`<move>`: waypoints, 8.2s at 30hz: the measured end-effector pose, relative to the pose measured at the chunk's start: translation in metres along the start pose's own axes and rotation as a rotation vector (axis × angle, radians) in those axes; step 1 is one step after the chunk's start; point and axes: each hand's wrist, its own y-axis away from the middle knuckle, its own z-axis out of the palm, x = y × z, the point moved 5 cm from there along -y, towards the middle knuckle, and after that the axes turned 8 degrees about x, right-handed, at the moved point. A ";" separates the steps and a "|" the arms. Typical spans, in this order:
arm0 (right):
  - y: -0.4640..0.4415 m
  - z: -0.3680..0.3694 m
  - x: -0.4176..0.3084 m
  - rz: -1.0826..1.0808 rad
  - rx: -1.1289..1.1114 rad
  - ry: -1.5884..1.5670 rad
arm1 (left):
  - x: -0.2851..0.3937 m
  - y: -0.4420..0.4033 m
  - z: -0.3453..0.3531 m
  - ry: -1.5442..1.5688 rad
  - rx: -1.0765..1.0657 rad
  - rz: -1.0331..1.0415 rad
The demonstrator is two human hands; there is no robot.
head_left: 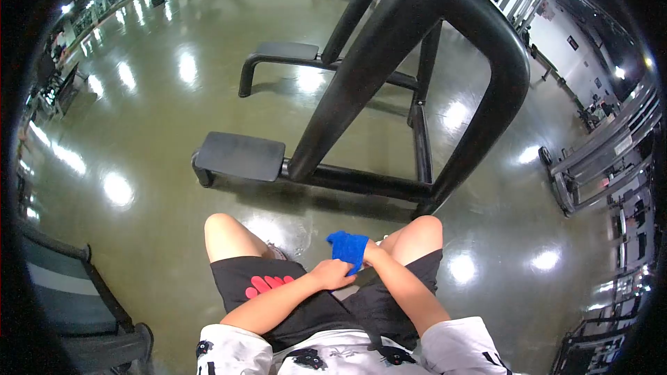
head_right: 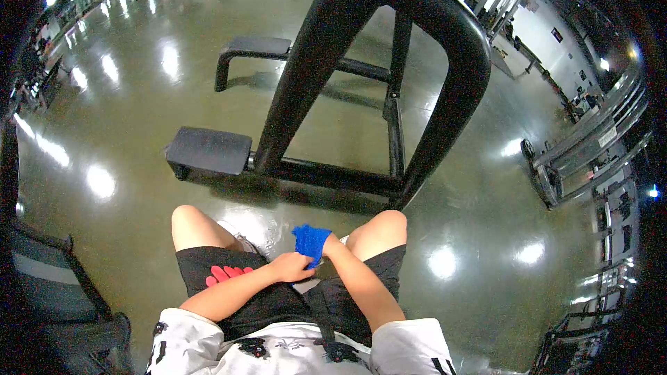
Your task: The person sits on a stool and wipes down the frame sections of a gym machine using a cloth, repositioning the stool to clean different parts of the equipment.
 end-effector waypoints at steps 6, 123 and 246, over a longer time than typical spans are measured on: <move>0.000 0.041 0.046 0.285 -0.028 -0.169 | -0.050 -0.006 0.002 -0.215 -0.066 -0.065; 0.020 -0.724 -0.315 -0.729 1.622 1.112 | 0.275 -0.116 -0.461 0.293 1.337 0.516; 0.103 -0.703 -0.200 -0.339 2.074 -0.059 | 0.386 -0.085 -0.512 -0.746 1.590 0.978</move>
